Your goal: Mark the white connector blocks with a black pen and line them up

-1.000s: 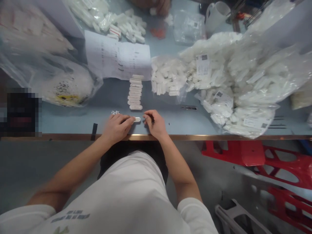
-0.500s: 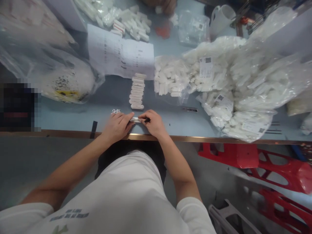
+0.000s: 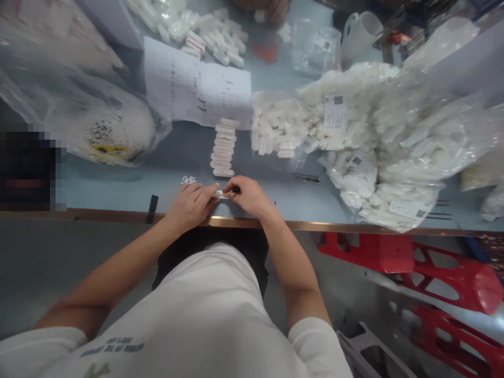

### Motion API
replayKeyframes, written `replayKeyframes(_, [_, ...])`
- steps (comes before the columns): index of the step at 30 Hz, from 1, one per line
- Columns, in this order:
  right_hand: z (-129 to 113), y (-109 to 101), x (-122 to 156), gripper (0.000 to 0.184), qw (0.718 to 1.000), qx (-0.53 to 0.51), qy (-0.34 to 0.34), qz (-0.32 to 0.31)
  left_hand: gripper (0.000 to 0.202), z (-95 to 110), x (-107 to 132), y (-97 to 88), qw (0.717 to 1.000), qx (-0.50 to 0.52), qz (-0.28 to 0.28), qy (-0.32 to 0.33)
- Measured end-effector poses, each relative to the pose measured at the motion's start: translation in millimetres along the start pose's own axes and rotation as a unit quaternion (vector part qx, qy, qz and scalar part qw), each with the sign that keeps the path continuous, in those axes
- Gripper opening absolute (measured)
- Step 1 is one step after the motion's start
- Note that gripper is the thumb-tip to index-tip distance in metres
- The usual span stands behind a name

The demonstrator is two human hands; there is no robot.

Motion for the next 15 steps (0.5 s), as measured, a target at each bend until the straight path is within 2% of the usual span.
replayKeyframes(6, [-1, -3, -5, 0.009, 0.999, -0.004, 0.033, -0.039, 0.034, 1, -3, -4.3, 1.000, -0.016, 0.015, 0.008])
replayKeyframes(11, [0, -11, 1, 0.019, 0.999, -0.026, 0.038, -0.004, 0.034, 0, -2, -1.3, 1.000, -0.009, 0.013, -0.001])
replayKeyframes(15, [0, -9, 1, 0.019, 0.999, 0.001, 0.041, 0.008, 0.034, 0, -2, -0.4, 1.000, -0.014, 0.009, 0.003])
Point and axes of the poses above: each hand's wrist, its own x-axis away from the middle knuckle, its own y-axis out of the palm, z = x × y, the point moved 6 cm from there along -x, towards the middle knuckle, and after that the axes turned 13 degrees about y, right-handed, at the moved point
